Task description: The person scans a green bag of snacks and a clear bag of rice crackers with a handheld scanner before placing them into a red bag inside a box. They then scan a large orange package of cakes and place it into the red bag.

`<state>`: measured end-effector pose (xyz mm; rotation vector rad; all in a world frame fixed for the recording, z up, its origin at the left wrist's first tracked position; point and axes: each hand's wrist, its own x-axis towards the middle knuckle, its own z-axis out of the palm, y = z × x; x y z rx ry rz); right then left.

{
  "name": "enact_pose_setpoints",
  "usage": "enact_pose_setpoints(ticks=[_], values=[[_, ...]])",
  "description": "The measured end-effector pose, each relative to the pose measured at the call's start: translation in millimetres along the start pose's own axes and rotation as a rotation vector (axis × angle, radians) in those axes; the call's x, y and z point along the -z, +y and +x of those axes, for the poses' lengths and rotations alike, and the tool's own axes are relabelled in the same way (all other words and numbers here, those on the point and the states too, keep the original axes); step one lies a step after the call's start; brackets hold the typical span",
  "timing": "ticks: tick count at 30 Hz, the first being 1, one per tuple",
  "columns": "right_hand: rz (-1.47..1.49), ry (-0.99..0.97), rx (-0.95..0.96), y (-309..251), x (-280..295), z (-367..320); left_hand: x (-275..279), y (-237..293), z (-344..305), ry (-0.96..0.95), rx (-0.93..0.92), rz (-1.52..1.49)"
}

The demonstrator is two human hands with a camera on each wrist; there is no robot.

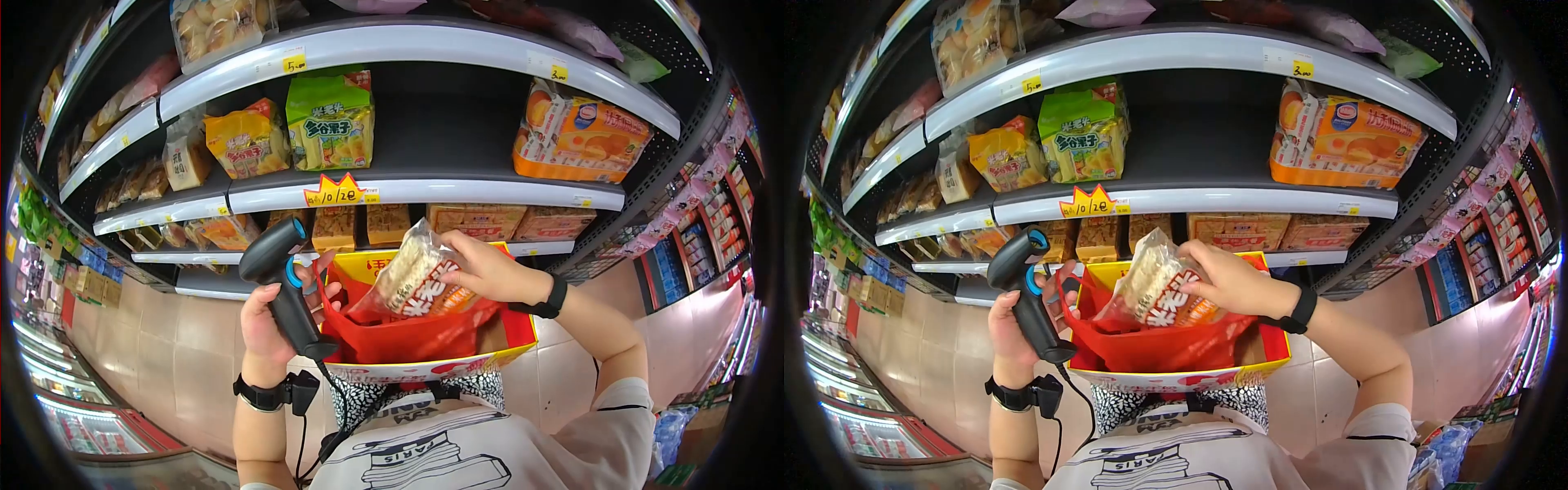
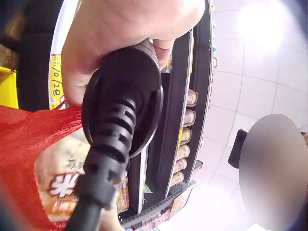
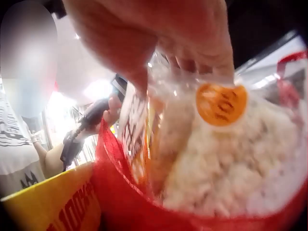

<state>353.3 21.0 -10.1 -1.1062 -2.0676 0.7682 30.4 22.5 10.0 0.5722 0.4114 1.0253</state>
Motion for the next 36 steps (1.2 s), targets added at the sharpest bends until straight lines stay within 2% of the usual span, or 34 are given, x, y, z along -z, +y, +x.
enact_pose_setpoints(ticks=[1, 3, 4, 6, 8, 10, 11, 12, 14, 15, 16, 18, 19, 20, 22, 23, 24, 26, 27, 28, 30, 32, 33, 36], values=[[-0.057, -0.119, -0.091, -10.6, 5.0, 0.4, 4.4, 3.5, 0.7, -0.096, 0.054, 0.006], [-0.118, -0.324, -0.210, -22.7, 8.0, 3.0, -2.3, 1.9, -0.3, -0.072, 0.053, 0.023], [-0.118, -0.324, -0.210, -24.8, 5.0, 4.1, -6.4, 0.6, -0.8, -0.049, 0.052, 0.040], [-0.340, -0.543, -0.025, -30.3, -5.7, 3.9, -11.0, -1.4, -0.4, -0.074, 0.066, 0.033], [-0.403, -0.551, -0.002, -41.8, -21.1, 5.1, -16.0, -3.1, -0.7, -0.099, 0.076, 0.028], [-0.538, -0.464, 0.090, -42.3, -41.7, 7.3, -19.9, -3.9, -2.4, -0.125, 0.132, 0.044], [-0.457, -0.382, 0.159, -34.8, -52.7, 9.4, -15.4, -5.9, -2.6, -0.110, 0.140, 0.088], [-0.454, -0.382, 0.157, -29.4, -59.8, 13.2, -14.4, -7.0, -2.7, -0.108, 0.143, 0.089], [-0.403, -0.655, 0.020, -27.8, -66.7, 27.0, -14.3, -8.5, -2.3, -0.108, 0.137, 0.214], [-0.303, -0.864, -0.214, -30.5, -66.4, 34.9, -17.2, -9.1, -2.3, -0.109, 0.140, 0.215], [-0.301, -0.863, -0.216, -36.5, -65.8, 38.3, -22.4, -9.5, -3.0, -0.125, 0.133, 0.205], [-0.163, -0.925, -0.522, -45.9, -64.9, 41.6, -28.6, -7.6, -5.7, -0.142, 0.127, 0.196], [-0.294, -1.000, -0.413, -42.5, -68.6, 45.1, -30.3, -6.4, -7.5, -0.151, 0.121, 0.219], [-0.290, -1.002, -0.415, -39.1, -67.8, 46.4, -31.2, -6.0, -9.4, -0.158, 0.115, 0.240], [-0.074, -1.134, -0.563, -36.7, -62.3, 50.7, -30.7, -5.2, -13.3, -0.143, 0.118, 0.213], [-0.166, -1.187, -0.416, -21.0, -72.6, 54.8, -29.9, -4.2, -14.7, -0.132, 0.113, 0.192], [-0.164, -1.190, -0.418, -7.4, -75.2, 48.2, -28.6, -3.1, -16.5, -0.130, 0.115, 0.189], [-0.065, -1.062, -0.882, -21.1, -59.3, 41.5, -25.8, 0.1, -21.1, -0.130, 0.110, 0.287], [-0.115, -1.017, -0.929, -11.2, -63.5, 35.6, -25.7, 2.4, -23.2, -0.129, 0.107, 0.287], [-0.393, -0.979, -0.640, 8.4, -71.6, 26.7, -25.8, 4.6, -25.9, -0.145, 0.109, 0.299], [-0.566, -1.234, -0.468, 16.9, -60.4, 25.9, -22.6, 7.2, -30.5, -0.157, 0.112, 0.310], [-0.343, -1.210, -0.524, 15.6, -40.5, 19.7, -16.5, 8.6, -34.6, -0.165, 0.109, 0.355], [-0.345, -1.102, -0.436, 7.6, -25.0, 13.9, -13.6, 8.7, -37.1, -0.169, 0.108, 0.377], [-0.588, -0.993, -0.413, -32.1, 15.8, 6.8, -5.4, 8.3, -48.3, -0.122, 0.154, 0.397]])
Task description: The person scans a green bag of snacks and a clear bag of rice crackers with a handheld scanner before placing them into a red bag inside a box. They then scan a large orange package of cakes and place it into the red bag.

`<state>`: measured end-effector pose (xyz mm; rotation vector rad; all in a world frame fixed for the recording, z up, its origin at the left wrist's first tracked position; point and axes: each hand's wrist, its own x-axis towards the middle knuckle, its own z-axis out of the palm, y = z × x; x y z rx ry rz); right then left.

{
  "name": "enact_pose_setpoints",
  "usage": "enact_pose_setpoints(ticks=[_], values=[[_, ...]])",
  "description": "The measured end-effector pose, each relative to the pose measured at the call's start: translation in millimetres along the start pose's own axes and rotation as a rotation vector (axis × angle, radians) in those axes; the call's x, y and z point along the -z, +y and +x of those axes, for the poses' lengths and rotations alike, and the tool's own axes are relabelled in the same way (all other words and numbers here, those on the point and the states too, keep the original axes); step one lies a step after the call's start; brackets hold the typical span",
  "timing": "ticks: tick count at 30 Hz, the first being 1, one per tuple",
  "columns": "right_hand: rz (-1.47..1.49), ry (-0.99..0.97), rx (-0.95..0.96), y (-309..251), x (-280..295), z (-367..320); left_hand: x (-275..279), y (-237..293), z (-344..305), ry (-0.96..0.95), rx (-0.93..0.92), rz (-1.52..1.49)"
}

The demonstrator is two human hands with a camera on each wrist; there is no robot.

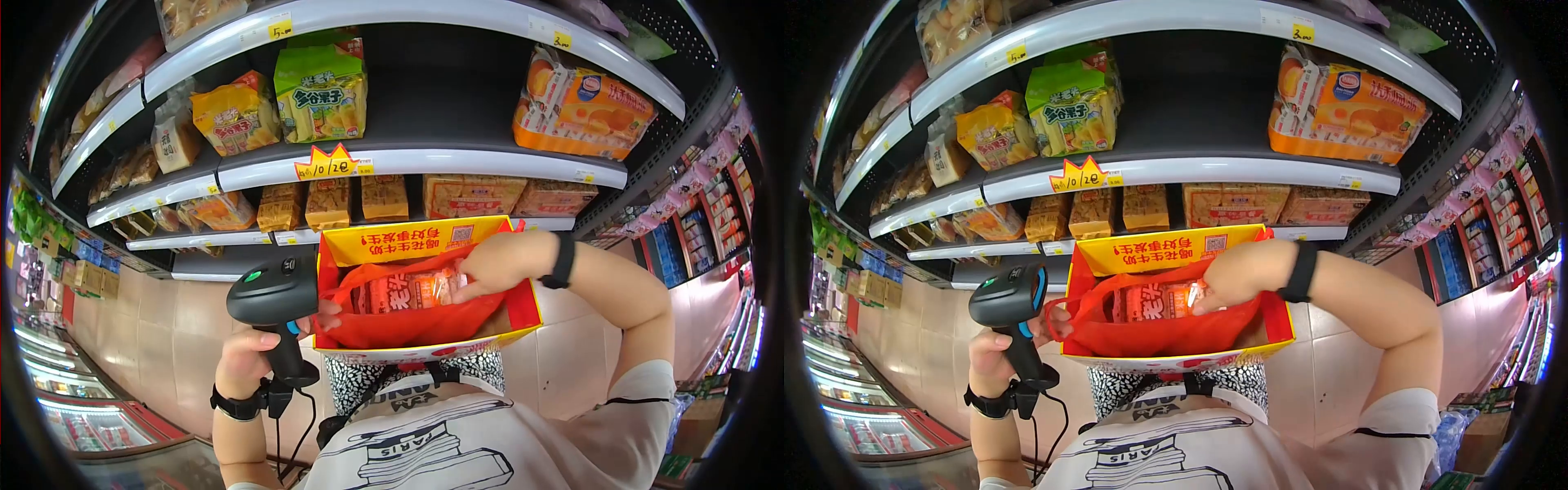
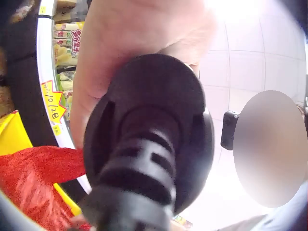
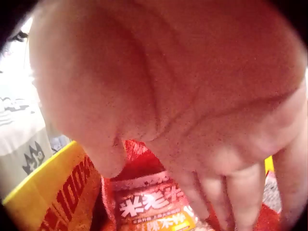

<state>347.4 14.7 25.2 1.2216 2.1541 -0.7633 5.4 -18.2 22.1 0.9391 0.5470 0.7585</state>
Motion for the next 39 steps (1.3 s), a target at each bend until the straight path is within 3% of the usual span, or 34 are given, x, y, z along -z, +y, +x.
enact_pose_setpoints(ticks=[7, 8, 9, 12, 14, 18, 20, 22, 24, 28, 30, 31, 32, 35, 39], values=[[-0.060, 0.173, 0.060, 23.0, -25.5, -62.1, 27.5, -17.2, -27.1, 0.058, -0.006, -0.042], [-0.161, 0.269, 0.068, 27.6, -32.9, -65.2, 23.9, -17.3, -33.3, 0.067, 0.003, -0.048], [-0.261, 0.367, 0.078, 28.9, -38.7, -65.9, 16.7, -13.0, -41.7, 0.169, -0.020, 0.074], [-0.072, 0.518, 0.044, 13.1, -36.0, -87.2, 10.1, -3.9, -77.4, 0.337, -0.017, 0.196], [-0.057, 0.557, 0.048, 9.8, -40.8, -94.0, 14.6, -2.9, -113.2, 0.418, 0.190, 0.406], [-0.014, 0.621, 0.041, 11.2, -59.1, -98.9, 3.3, -21.1, -122.8, -0.018, 0.325, 0.575], [0.002, 0.617, 0.037, 11.4, -66.2, -99.9, 15.8, -50.7, -120.5, -0.130, 0.536, 0.665], [0.018, 0.624, 0.035, 9.6, -72.3, -100.8, 37.0, -105.8, -114.5, -0.028, 0.706, 0.666], [0.022, 0.623, 0.048, 7.9, -77.7, -100.8, 33.5, -133.1, -102.1, -0.090, 0.467, 0.835], [0.034, 0.615, 0.048, 1.5, -85.3, -103.1, 69.3, -193.1, -83.6, -0.127, 0.310, 0.922], [0.034, 0.619, 0.045, -1.2, -87.9, -104.7, 82.3, -212.3, -73.2, -0.257, 0.318, 1.120], [0.029, 0.630, 0.042, -1.5, -88.1, -105.4, 69.0, -202.0, -64.6, -0.330, 0.232, 1.199], [0.031, 0.622, 0.037, -1.2, -88.4, -106.1, 58.3, -196.2, -62.0, -0.331, 0.225, 1.207], [0.038, 0.624, 0.031, 2.6, -89.6, -104.6, 32.9, -187.3, -53.4, -0.091, 0.542, 1.617], [0.052, 0.602, 0.030, 6.1, -85.2, -103.0, 39.1, -176.9, -57.0, -0.026, 0.459, 1.649]])
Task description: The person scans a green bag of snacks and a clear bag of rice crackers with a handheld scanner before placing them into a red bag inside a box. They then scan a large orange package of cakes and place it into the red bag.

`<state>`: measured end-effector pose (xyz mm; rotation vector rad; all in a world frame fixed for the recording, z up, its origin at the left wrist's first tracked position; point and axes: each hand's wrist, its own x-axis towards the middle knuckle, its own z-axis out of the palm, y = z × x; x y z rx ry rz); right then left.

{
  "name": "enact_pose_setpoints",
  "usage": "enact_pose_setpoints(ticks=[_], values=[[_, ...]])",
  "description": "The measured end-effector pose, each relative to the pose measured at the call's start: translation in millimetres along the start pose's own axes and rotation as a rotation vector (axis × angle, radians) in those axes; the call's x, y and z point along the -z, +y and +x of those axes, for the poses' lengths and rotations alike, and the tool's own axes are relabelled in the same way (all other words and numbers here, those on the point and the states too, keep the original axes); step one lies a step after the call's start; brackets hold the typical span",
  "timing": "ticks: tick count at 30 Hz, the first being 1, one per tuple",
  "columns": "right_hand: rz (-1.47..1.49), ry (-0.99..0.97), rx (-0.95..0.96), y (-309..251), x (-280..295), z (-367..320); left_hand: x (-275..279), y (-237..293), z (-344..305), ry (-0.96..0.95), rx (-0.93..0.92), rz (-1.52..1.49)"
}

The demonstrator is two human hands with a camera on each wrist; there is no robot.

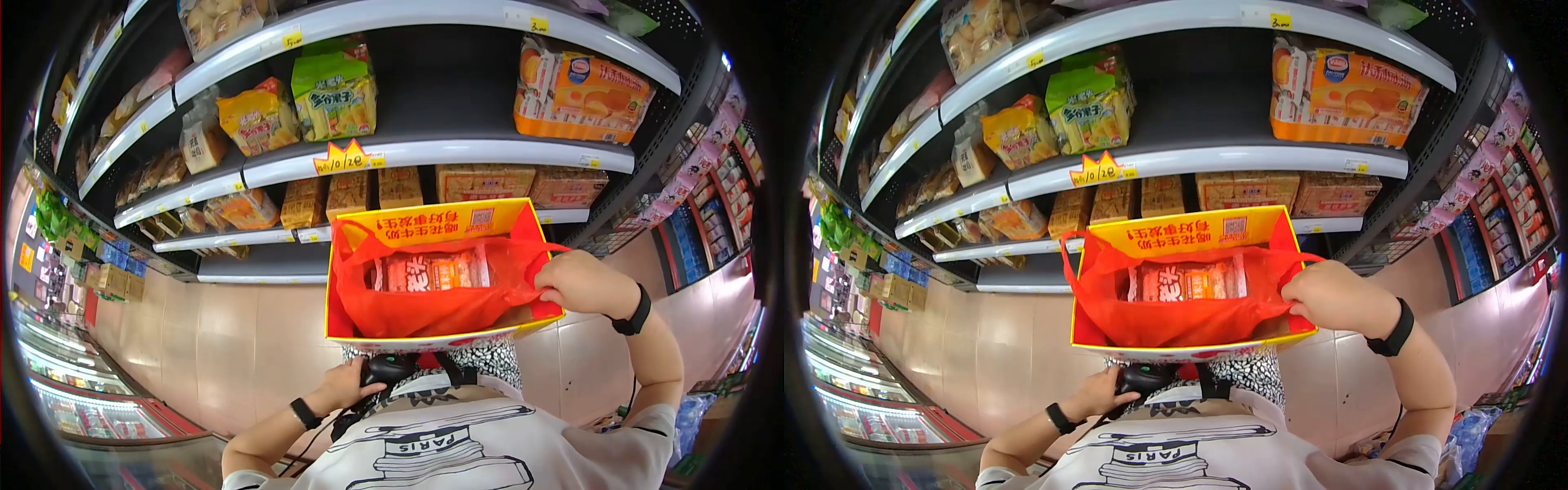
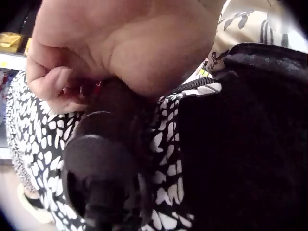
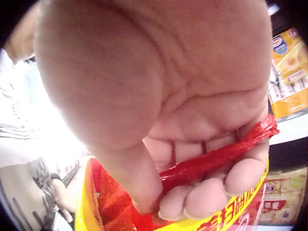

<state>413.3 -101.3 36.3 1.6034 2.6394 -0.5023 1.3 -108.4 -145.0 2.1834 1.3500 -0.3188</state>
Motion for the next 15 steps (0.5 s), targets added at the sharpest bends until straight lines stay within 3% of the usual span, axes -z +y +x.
enact_pose_setpoints(ticks=[2, 4, 6, 8, 10, 12, 13, 15], values=[[0.018, -0.051, 0.012, 0.5, 5.4, 3.6, 5.5, -27.2, 3.2, -0.225, -0.108, -0.280], [-0.003, -0.066, 0.028, 4.2, 8.2, 7.5, 27.7, -49.5, 2.6, -0.422, -0.155, -0.280], [-0.033, -0.066, 0.080, 5.4, 12.4, 10.0, 73.9, -77.5, -1.9, -0.480, -0.147, -0.273], [-0.074, -0.053, 0.085, 2.4, 20.9, 11.1, 142.0, -71.5, -16.1, -0.199, 0.040, -0.318], [-0.117, -0.047, 0.090, -4.4, 34.1, 10.7, 194.5, -55.9, -25.2, 0.087, 0.011, -0.572], [-0.174, 0.043, 0.136, -13.5, 49.1, 12.4, 222.6, -11.4, -22.7, 0.438, -0.382, -0.676], [-0.180, 0.040, 0.132, -16.5, 52.4, 15.4, 231.0, 7.0, -15.5, 0.439, -0.482, -0.609], [-0.135, 0.352, 0.254, -22.6, 58.8, 21.5, 233.0, 36.6, 4.6, 0.445, -0.590, -0.544]])
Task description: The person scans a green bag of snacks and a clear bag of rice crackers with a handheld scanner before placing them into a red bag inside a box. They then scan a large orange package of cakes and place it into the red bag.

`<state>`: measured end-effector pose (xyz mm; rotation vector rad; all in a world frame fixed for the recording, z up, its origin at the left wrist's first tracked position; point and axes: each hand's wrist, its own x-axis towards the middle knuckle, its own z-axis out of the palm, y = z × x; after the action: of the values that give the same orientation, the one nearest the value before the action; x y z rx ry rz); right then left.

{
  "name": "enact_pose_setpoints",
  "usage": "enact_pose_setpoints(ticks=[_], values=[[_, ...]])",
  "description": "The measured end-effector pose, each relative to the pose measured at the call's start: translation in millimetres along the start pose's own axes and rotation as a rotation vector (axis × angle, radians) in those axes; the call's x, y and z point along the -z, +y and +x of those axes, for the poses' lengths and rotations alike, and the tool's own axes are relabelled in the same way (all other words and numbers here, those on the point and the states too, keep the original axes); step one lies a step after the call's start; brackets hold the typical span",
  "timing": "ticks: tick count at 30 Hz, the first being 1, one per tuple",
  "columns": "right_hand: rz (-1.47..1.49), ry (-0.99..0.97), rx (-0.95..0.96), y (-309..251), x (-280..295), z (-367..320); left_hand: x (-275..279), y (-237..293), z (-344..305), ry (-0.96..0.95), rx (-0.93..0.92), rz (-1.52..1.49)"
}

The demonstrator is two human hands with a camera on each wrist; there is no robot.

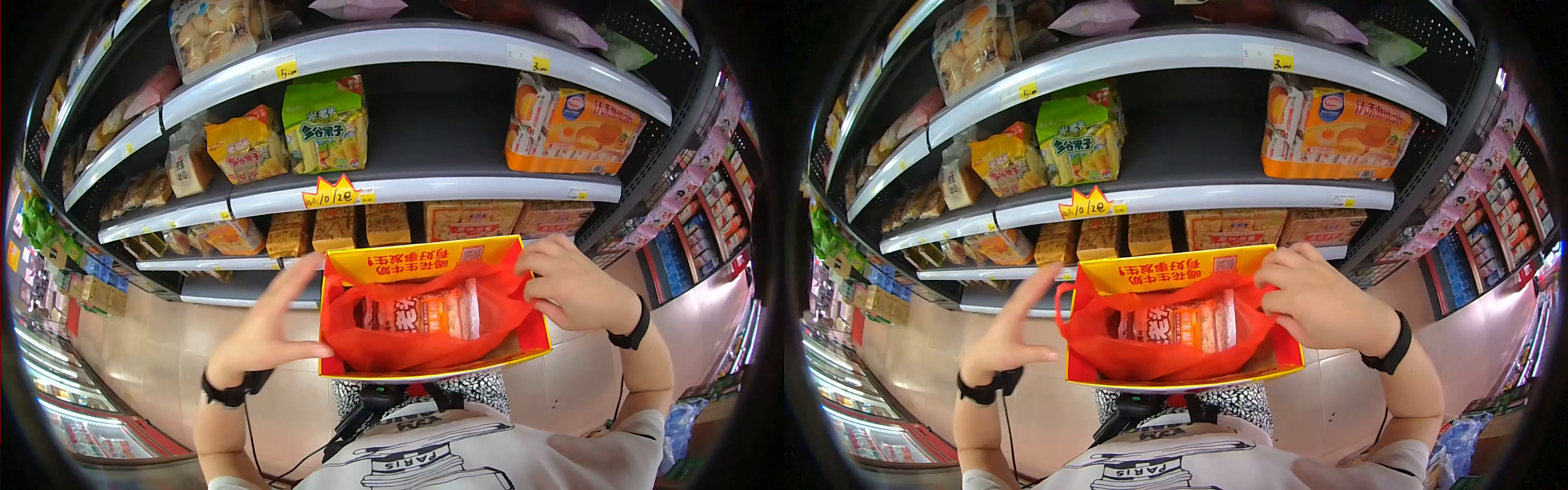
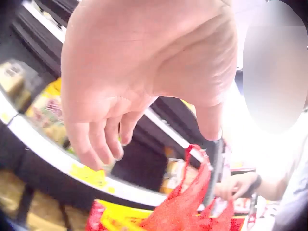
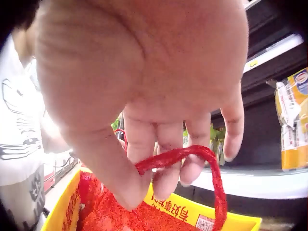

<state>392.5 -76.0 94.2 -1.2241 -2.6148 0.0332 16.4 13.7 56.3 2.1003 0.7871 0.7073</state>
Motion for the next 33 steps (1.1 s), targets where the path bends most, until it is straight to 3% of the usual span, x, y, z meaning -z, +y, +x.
enact_pose_setpoints(ticks=[2, 3, 5, 6, 8, 9, 10, 12, 14, 16, 18, 24, 26, 28, 30, 33], values=[[0.016, 0.008, 0.004, 0.1, 1.7, 6.7, -24.4, -3.5, 22.8, -0.140, -0.221, 0.210], [0.062, 0.002, -0.029, 3.3, -2.1, 8.3, -30.5, -2.2, 31.2, -0.133, -0.230, 0.206], [0.123, -0.008, -0.041, 6.7, -3.9, 14.7, -39.2, -0.1, 44.9, -0.302, 0.108, -0.223], [0.114, -0.005, -0.041, 6.5, -1.5, 21.0, -43.3, -2.3, 49.6, -0.301, 0.098, -0.221], [0.135, 0.086, 0.005, 3.3, 0.9, 37.5, -53.2, -9.9, 55.0, -0.293, 0.193, -0.593], [0.148, 0.188, 0.003, -1.5, 1.5, 48.5, -58.3, -9.9, 61.4, -0.353, 0.079, -0.586], [0.147, 0.190, 0.008, -4.9, -0.6, 58.0, -61.3, 1.8, 65.0, -0.349, 0.078, -0.583], [0.108, 0.213, -0.101, -8.9, -7.5, 76.8, -63.0, 31.0, 69.5, -0.426, 0.210, -0.618], [0.264, 0.193, -0.204, -14.4, -17.2, 93.7, -68.2, 24.3, 72.7, -0.409, 0.218, -0.653], [0.305, 0.214, -0.192, -12.1, -32.2, 107.4, -71.0, 21.4, 71.4, -0.442, 0.391, -0.706], [0.447, 0.190, -0.186, -12.0, -45.8, 118.6, -76.1, 20.3, 72.4, -0.443, 0.431, -0.756], [0.624, 0.087, -0.016, -27.8, -43.7, 118.8, -77.6, -10.6, 81.0, -0.505, 0.368, -0.813], [0.633, 0.237, 0.109, -27.6, -42.6, 113.7, -70.0, -2.9, 80.2, -0.459, 0.395, -0.823], [0.525, 0.222, 0.174, -19.6, -43.6, 107.4, -64.2, 2.7, 79.9, -0.424, 0.530, -0.768], [0.300, 0.123, 0.235, -7.4, -55.5, 105.1, -63.1, -2.0, 78.2, -0.431, 0.508, -0.802], [0.258, 0.138, 0.252, -0.6, -67.4, 103.6, -64.6, -11.6, 77.7, -0.469, 0.501, -0.873]])
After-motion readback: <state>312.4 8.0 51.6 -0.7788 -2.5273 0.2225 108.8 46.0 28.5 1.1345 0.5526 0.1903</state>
